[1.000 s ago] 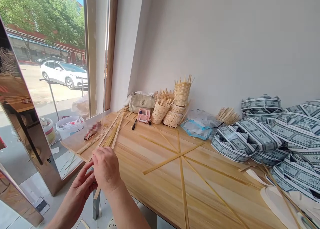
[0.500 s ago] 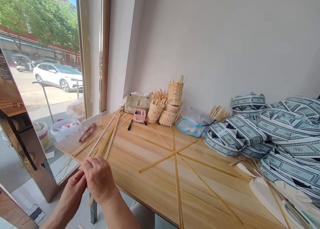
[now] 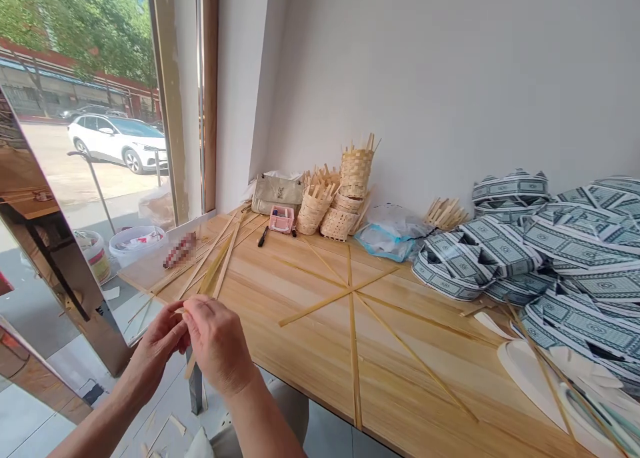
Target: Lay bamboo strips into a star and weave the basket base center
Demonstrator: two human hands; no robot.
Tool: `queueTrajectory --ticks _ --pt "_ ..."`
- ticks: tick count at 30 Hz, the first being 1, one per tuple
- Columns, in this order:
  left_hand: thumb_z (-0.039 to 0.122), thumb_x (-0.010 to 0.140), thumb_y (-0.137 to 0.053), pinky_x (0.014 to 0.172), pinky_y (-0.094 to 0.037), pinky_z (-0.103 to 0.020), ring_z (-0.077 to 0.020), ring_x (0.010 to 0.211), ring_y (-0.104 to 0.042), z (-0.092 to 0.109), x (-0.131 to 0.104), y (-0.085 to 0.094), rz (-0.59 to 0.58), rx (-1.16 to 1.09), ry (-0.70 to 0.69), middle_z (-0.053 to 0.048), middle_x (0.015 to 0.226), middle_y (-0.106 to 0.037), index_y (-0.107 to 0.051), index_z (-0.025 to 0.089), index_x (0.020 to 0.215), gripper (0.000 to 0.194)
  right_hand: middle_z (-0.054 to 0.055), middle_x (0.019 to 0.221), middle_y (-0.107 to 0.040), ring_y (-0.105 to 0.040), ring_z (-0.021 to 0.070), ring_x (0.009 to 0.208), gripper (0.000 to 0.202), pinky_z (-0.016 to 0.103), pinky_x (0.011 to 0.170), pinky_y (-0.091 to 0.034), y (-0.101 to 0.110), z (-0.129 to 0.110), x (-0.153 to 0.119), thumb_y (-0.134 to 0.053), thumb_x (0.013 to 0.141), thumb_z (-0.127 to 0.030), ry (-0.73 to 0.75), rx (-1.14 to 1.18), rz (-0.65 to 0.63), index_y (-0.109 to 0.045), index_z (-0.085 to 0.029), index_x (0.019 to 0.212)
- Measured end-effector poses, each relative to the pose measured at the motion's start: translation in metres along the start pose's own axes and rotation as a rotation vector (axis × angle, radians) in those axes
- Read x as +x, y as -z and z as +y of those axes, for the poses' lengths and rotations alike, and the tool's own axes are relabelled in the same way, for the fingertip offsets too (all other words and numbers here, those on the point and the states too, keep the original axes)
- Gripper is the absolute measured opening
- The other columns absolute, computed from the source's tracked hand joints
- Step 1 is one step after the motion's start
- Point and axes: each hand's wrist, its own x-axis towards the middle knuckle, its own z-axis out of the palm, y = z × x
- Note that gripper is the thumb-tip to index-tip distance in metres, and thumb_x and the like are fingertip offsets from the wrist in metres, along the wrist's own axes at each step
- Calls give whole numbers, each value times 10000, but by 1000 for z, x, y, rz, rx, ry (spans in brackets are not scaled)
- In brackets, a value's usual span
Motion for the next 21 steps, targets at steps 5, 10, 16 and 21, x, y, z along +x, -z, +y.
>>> queueTrajectory --ticks 5,10,16,21 --pt "386 612 -666 520 -367 -230 -118 562 -483 3 1 7 -26 0 78 13 702 -547 -514 185 1042 499 62 945 -619 -561 132 902 231 260 811 -448 17 4 -6 -350 863 -182 -124 199 31 -558 -175 962" --pt "306 645 -626 546 -369 -235 -130 603 -499 3 4 13 -110 26 96 -12 742 -568 -528 178 1072 457 65 952 -619 -568 131 898 221 258 801 -456 16 4 -7 -374 860 -211 -217 334 73 -563 -168 967" --pt "240 592 -647 562 -374 -234 -144 624 -506 9 5 13 -127 27 105 -1 690 -573 -573 179 992 411 54 1053 -588 -545 136 965 194 255 810 -455 1 -3 -11 -475 815 -187 -132 283 -100 -559 -196 990" --pt "266 534 -695 515 -331 -216 -121 540 -476 14 8 11 -103 5 132 19 643 -578 -597 184 861 351 57 981 -595 -561 149 891 198 263 775 -450 -1 -5 -29 -474 798 -143 -142 57 -137 -566 -191 967"
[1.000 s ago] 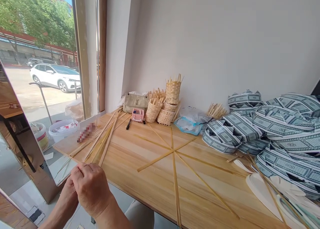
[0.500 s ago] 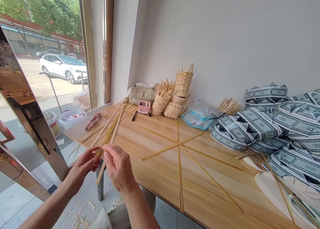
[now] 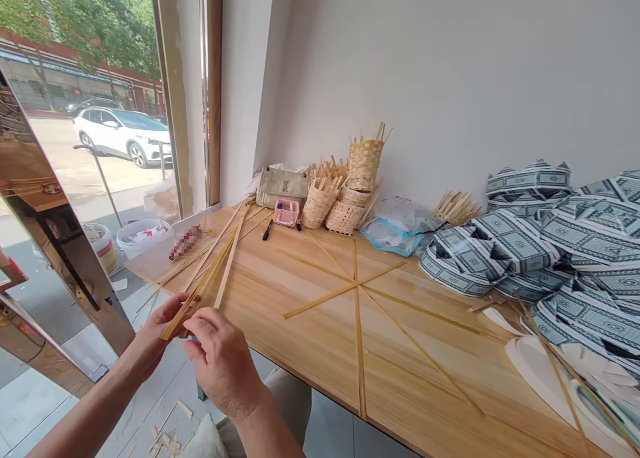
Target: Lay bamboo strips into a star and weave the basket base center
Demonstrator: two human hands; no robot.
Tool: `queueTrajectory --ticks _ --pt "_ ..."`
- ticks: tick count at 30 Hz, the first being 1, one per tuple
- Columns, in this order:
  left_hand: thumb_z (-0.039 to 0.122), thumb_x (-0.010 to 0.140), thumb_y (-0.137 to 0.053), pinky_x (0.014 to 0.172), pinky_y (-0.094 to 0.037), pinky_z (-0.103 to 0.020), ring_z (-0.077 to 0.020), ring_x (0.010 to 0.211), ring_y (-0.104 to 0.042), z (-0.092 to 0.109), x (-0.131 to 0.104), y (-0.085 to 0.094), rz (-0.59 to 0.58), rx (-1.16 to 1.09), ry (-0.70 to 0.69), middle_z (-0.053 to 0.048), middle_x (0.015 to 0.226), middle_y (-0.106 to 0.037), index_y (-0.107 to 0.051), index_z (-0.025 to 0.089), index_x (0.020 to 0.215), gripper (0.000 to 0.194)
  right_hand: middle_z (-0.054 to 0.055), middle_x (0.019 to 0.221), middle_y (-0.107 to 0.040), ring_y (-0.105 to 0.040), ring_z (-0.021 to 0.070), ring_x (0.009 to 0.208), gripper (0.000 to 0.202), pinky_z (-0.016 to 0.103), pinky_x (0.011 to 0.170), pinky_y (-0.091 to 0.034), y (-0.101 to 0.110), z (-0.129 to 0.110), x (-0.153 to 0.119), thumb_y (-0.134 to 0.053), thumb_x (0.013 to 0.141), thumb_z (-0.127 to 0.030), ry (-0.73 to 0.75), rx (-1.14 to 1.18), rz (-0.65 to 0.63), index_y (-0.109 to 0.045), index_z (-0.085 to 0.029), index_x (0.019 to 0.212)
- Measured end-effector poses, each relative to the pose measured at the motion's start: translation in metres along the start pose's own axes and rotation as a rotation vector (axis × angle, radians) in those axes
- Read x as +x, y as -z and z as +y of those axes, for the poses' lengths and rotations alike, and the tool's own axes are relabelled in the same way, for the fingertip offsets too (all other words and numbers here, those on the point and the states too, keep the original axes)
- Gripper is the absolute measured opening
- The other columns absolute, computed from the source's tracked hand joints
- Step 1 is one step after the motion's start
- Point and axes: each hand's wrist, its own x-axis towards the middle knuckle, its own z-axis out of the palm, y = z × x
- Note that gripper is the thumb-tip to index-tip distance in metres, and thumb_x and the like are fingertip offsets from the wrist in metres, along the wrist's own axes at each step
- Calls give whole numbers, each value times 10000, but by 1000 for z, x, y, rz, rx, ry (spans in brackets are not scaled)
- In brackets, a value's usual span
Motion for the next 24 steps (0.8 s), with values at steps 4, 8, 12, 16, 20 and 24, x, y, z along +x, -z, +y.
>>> queueTrajectory --ticks 4,8,12,16,20,24 --pt "365 590 -685 524 -326 -227 -121 514 -473 1 0 0 -56 20 0 5 630 -591 -587 181 882 359 7 672 -610 -574 132 633 280 214 573 -430 -4 6 -13 -384 780 -42 -228 -151 -5 -584 -188 911" --pt "398 588 -692 524 -335 -224 -120 524 -485 -2 2 0 -47 26 3 -6 651 -608 -577 178 917 412 14 736 -629 -588 128 673 336 190 564 -424 -14 11 -19 -397 738 5 -117 -232 -43 -616 -200 889" --pt "413 657 -645 547 -371 -226 -119 553 -502 -7 3 0 -79 67 -45 -11 677 -612 -563 184 970 397 34 709 -601 -572 124 629 281 207 569 -455 -5 12 -19 -385 828 -97 -28 -238 189 -605 -188 977" --pt "449 643 -646 533 -396 -233 -132 546 -522 -9 0 -2 -77 124 -64 -6 640 -601 -573 180 946 412 60 803 -596 -580 120 725 291 208 634 -486 20 10 -17 -370 857 -117 35 -184 405 -561 -186 1065" --pt "461 632 -648 548 -425 -239 -145 559 -543 -14 -2 -3 -33 176 -113 -6 640 -608 -586 180 946 426 52 736 -601 -572 124 679 244 213 608 -474 28 9 -15 -392 855 -125 85 -316 431 -561 -161 1026" --pt "491 641 -619 552 -448 -248 -157 566 -553 -22 3 -3 9 233 -158 11 624 -606 -579 185 975 454 16 612 -565 -535 114 552 256 213 491 -418 12 5 -14 -335 870 -127 144 -438 374 -584 -167 912"
